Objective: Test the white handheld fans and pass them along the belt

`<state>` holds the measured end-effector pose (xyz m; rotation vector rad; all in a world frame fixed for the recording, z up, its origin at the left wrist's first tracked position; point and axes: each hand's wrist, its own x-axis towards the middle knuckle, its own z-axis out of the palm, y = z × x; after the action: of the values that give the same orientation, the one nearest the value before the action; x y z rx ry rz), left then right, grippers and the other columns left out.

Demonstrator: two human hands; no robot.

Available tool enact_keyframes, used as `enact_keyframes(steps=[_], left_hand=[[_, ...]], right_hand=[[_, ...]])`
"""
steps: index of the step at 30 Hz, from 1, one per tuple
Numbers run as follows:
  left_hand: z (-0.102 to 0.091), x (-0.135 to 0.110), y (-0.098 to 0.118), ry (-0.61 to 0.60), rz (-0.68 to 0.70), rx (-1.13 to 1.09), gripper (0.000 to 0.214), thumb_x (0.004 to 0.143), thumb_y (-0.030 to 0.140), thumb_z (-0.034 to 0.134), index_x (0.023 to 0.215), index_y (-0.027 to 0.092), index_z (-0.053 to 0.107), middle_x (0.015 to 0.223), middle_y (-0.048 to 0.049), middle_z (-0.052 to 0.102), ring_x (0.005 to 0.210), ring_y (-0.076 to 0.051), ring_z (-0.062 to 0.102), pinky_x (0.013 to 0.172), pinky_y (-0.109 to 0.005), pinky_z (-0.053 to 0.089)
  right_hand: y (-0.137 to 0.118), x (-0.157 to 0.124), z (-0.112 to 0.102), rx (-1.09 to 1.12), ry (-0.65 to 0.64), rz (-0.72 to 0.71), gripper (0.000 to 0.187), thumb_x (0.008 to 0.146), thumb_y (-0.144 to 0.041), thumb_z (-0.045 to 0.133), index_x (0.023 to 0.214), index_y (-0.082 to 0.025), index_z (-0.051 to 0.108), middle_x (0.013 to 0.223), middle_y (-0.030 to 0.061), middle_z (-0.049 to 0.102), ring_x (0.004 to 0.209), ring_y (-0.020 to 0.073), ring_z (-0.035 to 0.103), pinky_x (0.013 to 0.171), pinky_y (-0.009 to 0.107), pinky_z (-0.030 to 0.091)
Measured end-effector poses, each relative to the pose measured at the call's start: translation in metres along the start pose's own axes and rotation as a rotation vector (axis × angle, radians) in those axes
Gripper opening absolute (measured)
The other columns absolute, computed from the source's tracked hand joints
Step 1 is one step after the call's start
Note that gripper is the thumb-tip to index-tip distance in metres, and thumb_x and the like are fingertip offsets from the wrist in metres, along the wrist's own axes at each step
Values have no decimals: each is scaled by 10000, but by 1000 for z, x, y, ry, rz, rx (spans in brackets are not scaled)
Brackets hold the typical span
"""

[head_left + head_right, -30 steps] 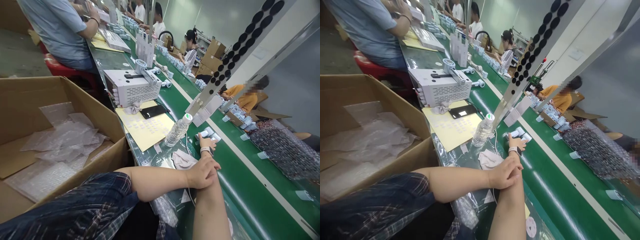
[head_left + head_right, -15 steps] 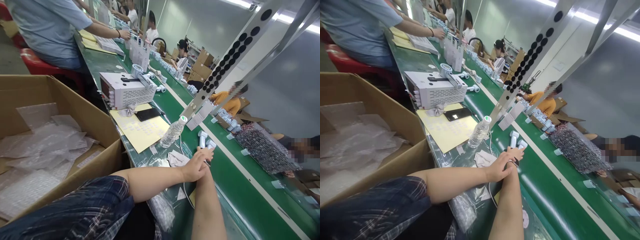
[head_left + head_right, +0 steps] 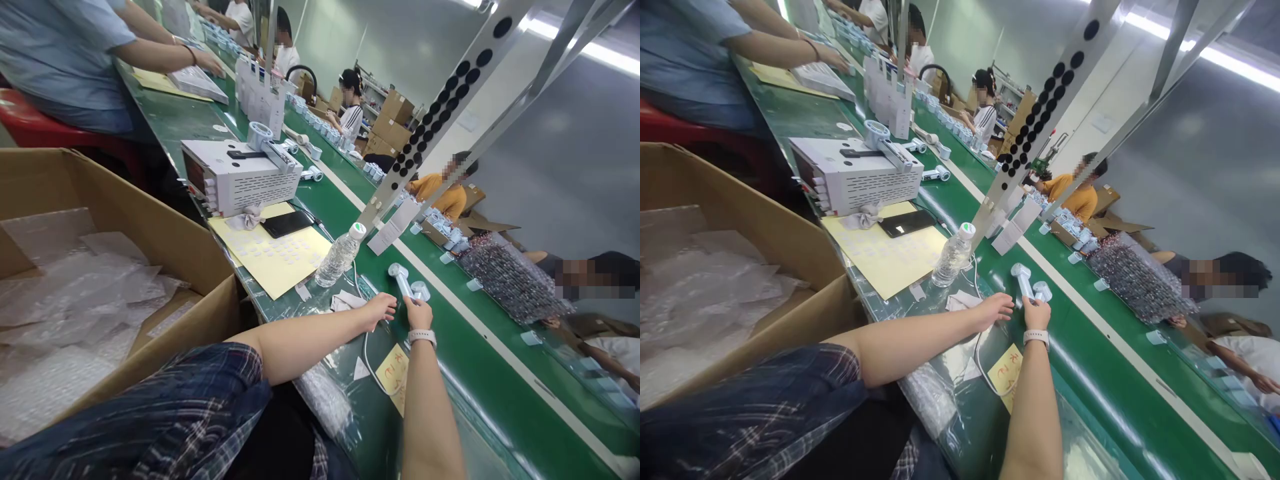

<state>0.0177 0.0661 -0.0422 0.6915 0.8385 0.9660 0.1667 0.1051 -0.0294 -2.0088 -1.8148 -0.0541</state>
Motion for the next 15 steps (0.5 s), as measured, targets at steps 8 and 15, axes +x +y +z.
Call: enact_keyframes(steps=[8, 15], left_hand=[[-4, 5, -13, -146, -310, -275, 383, 1025, 477, 353, 957, 165, 564, 857, -59, 660, 769, -163, 645, 793, -311, 536], [-3, -20, -11, -433, -397, -381, 395, 948, 424, 427, 939, 105, 660, 739, -86, 675, 683, -208, 659, 673, -334, 539]], right_hand=[[25, -107, -32, 279, -136, -3, 471, 733, -610, 666, 900, -192, 805, 1378, 166, 638, 1263, 358, 594, 1045, 463, 465], [20, -131, -50, 516, -44, -51, 470, 916, -554, 481, 928, -216, 806, 1359, 152, 657, 1324, 346, 552, 1110, 561, 400]])
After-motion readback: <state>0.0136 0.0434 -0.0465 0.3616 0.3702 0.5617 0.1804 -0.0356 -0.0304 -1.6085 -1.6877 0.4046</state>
